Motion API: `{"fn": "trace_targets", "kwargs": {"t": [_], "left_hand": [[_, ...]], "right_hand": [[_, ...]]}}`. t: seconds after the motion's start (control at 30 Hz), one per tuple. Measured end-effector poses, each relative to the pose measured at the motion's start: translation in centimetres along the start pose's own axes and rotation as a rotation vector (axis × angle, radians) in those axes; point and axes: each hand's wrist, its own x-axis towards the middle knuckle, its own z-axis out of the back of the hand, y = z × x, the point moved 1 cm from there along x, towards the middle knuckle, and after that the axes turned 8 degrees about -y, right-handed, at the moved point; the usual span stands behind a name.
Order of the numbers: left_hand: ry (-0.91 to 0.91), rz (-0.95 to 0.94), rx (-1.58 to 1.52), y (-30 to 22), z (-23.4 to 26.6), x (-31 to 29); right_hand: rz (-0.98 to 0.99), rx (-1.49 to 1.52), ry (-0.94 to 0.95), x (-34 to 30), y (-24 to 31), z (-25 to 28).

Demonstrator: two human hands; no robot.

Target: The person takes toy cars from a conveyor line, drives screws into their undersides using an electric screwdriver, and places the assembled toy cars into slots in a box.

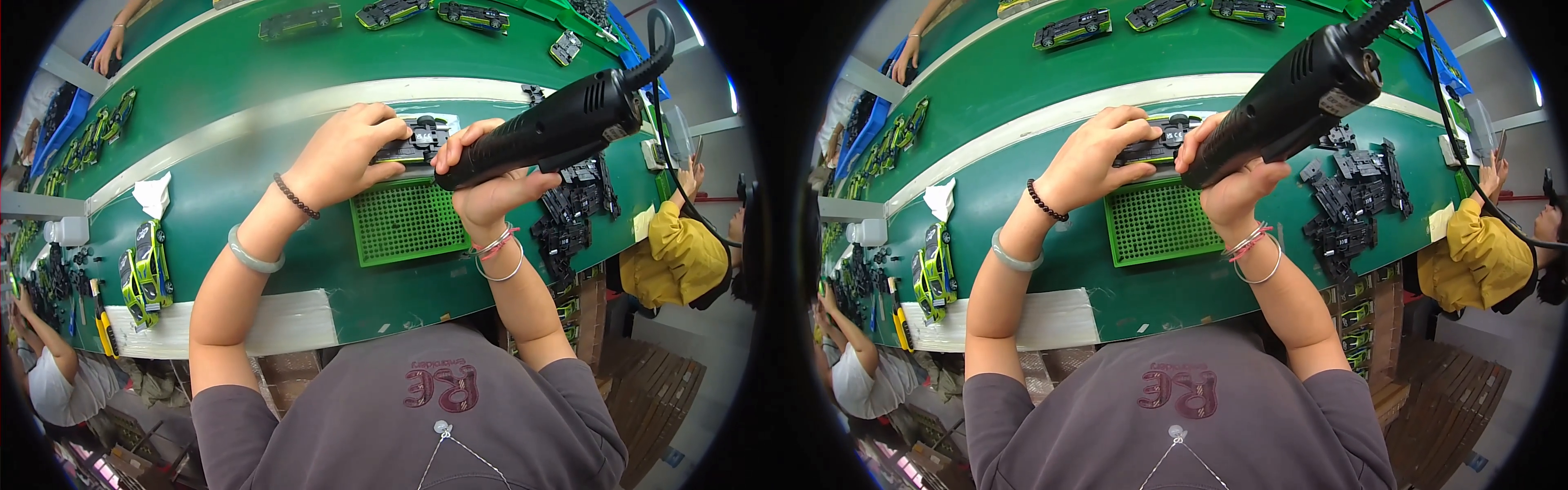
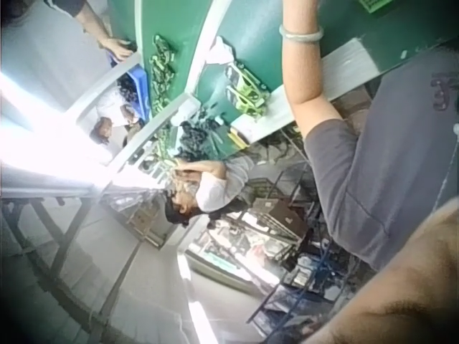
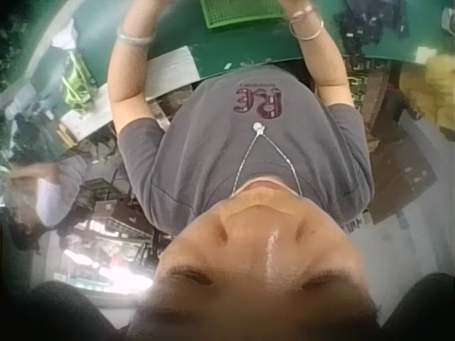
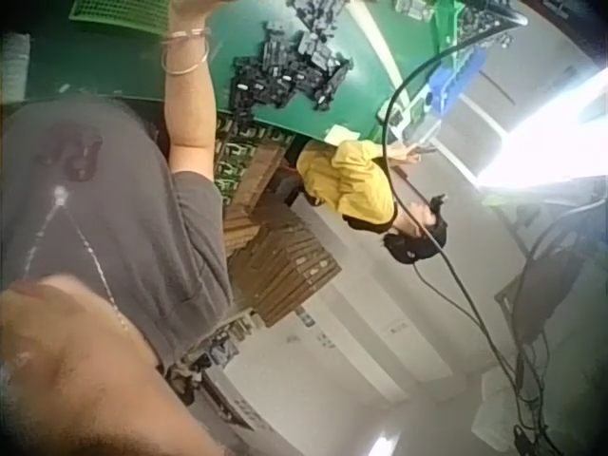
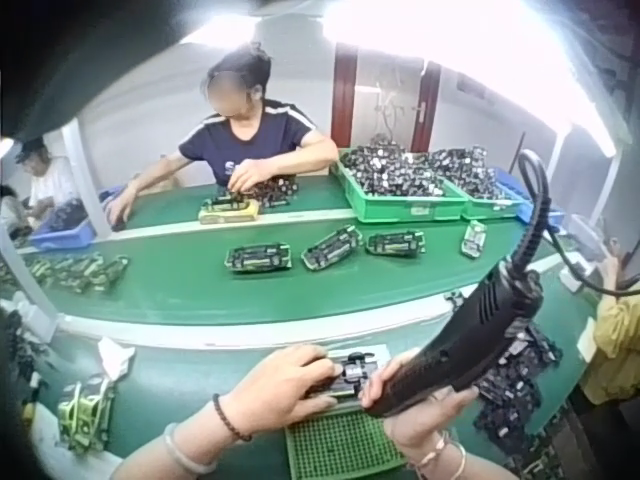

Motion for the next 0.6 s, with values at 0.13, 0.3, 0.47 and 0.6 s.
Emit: {"fn": "trace_targets", "kwargs": {"t": [0.13, 0.3, 0.47, 0.6], "left_hand": [[0.008, 0.009, 0.000, 0.0, 0.0, -0.1], [0.001, 0.009, 0.008, 0.1, 0.0, -0.2], [0.003, 0.009, 0.012, -0.1, 0.1, 0.0], [-0.030, -0.014, 0.003, 0.2, -0.1, -0.2]], "right_hand": [[0.004, -0.003, 0.009, 0.0, -0.2, -0.1], [0.001, -0.023, -0.008, -0.4, -0.6, -0.5], [0.019, -0.046, 0.025, -0.4, -0.4, -0.8], [0.029, -0.142, -0.027, -0.4, -0.1, -1.3]]}}
